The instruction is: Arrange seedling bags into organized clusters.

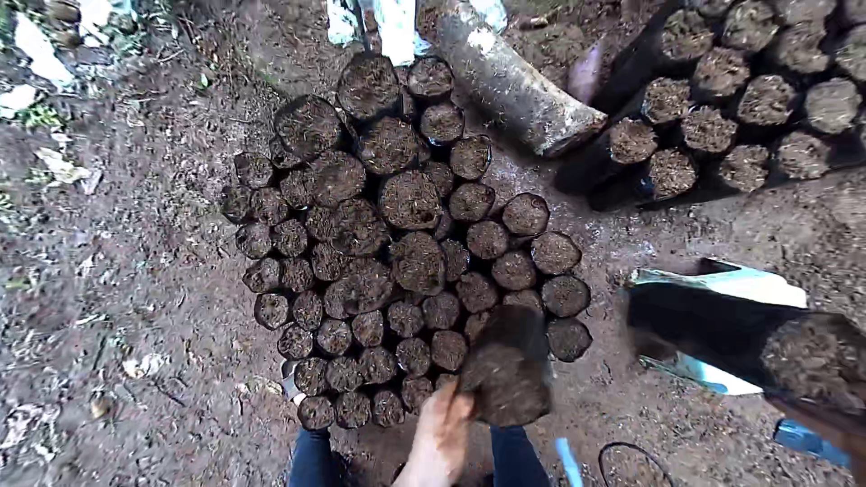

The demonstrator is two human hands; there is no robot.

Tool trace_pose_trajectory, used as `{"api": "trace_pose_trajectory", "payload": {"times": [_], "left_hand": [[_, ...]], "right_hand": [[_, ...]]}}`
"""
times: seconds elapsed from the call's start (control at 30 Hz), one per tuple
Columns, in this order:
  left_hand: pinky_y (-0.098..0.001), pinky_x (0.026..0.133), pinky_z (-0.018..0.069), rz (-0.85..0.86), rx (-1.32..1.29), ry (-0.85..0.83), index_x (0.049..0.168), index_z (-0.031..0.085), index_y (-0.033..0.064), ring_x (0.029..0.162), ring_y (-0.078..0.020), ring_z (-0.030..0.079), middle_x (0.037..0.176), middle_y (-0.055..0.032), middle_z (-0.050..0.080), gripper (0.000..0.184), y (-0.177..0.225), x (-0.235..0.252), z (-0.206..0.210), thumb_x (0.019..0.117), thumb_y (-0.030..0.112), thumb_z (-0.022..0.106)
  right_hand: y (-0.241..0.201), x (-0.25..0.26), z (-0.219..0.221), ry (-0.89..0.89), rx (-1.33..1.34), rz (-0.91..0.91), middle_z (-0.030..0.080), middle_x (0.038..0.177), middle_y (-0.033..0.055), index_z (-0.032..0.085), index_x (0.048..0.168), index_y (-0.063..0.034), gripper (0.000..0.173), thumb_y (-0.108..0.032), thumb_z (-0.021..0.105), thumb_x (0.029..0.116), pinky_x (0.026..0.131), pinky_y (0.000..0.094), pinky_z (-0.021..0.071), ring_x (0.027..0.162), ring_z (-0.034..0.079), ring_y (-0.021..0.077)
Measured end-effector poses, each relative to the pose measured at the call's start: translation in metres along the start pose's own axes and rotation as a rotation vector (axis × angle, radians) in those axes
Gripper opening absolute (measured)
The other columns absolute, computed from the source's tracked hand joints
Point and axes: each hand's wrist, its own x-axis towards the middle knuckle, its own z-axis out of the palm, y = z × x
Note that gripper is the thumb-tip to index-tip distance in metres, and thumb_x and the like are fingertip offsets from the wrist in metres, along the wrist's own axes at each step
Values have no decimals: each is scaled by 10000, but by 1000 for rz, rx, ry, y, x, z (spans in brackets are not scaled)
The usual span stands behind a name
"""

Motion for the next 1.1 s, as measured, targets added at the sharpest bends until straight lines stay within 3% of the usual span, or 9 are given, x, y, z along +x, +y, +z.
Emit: {"api": "trace_pose_trajectory", "payload": {"times": [0.13, 0.23, 0.3, 0.37, 0.47, 0.57, 0.77, 0.93, 1.1], "left_hand": [[-240, 767, 547, -53, 143, 128, 1082, 659, -44, 762, -4, 621, 814, 20, 643, 259, -14, -30, -83, 994, 91, 456], [-221, 666, 501, -68, 194, 197, 969, 653, 24, 650, 6, 554, 711, 73, 554, 244, -24, -24, -117, 999, 142, 441], [-242, 664, 506, -59, 240, 229, 957, 648, 36, 646, -12, 556, 702, 68, 544, 257, -31, -13, -132, 990, 173, 432], [-308, 735, 531, -68, 298, 233, 1024, 660, -5, 720, -73, 599, 772, -8, 588, 316, -33, 0, -142, 1016, 189, 411], [-374, 910, 592, -119, 205, 205, 1216, 624, -83, 952, -178, 703, 1041, -176, 677, 380, -47, 33, -144, 1086, 164, 366], [-388, 962, 591, -183, 93, 220, 1336, 546, -121, 1078, -255, 705, 1228, -276, 633, 389, -61, 61, -137, 1117, 139, 358], [-378, 950, 583, -144, 201, 201, 1253, 610, -88, 1028, -221, 712, 1139, -230, 670, 364, -66, 66, -141, 1113, 152, 375], [-384, 886, 573, -75, 293, 188, 1161, 633, -80, 910, -200, 701, 979, -184, 672, 329, -61, 59, -144, 1092, 136, 395], [-430, 914, 550, -81, 364, 150, 1297, 628, -27, 970, -231, 693, 1055, -184, 695, 367, -59, 69, -147, 1096, 186, 407]], "right_hand": [[6, -71, 48, -33, 63, -5, 663, 869, -71, 491, 1146, -48, 236, -176, 298, 1099, 697, 310, 651, 737, 718, 66], [12, -113, 94, -54, 128, -1, 673, 881, -46, 526, 1131, -37, 239, -139, 315, 1082, 700, 337, 650, 763, 718, 86], [18, -127, 123, -57, 183, 2, 691, 834, -29, 554, 1065, -40, 237, -115, 329, 1073, 672, 343, 658, 729, 728, 105], [22, -137, 148, -77, 206, 2, 702, 821, -12, 576, 1042, -30, 246, -106, 345, 1079, 659, 338, 660, 713, 733, 115], [23, -152, 182, -143, 184, -21, 708, 852, 26, 595, 1076, 19, 258, -84, 358, 1075, 699, 327, 658, 743, 737, 114], [23, -160, 220, -209, 148, -42, 699, 903, 75, 611, 1125, 63, 262, -83, 400, 1075, 732, 319, 643, 786, 725, 119], [44, -142, 306, -331, -159, 1, 698, 1093, 204, 643, 1203, 48, 340, -201, 434, 1104, 871, 424, 613, 944, 736, 247], [44, -144, 310, -324, -196, -24, 695, 1127, 222, 624, 1248, 56, 359, -201, 413, 1111, 885, 411, 614, 951, 746, 250], [33, -139, 306, -409, -152, 81, 637, 1186, 231, 570, 1310, 47, 385, -227, 371, 1129, 870, 421, 600, 998, 706, 266]]}}
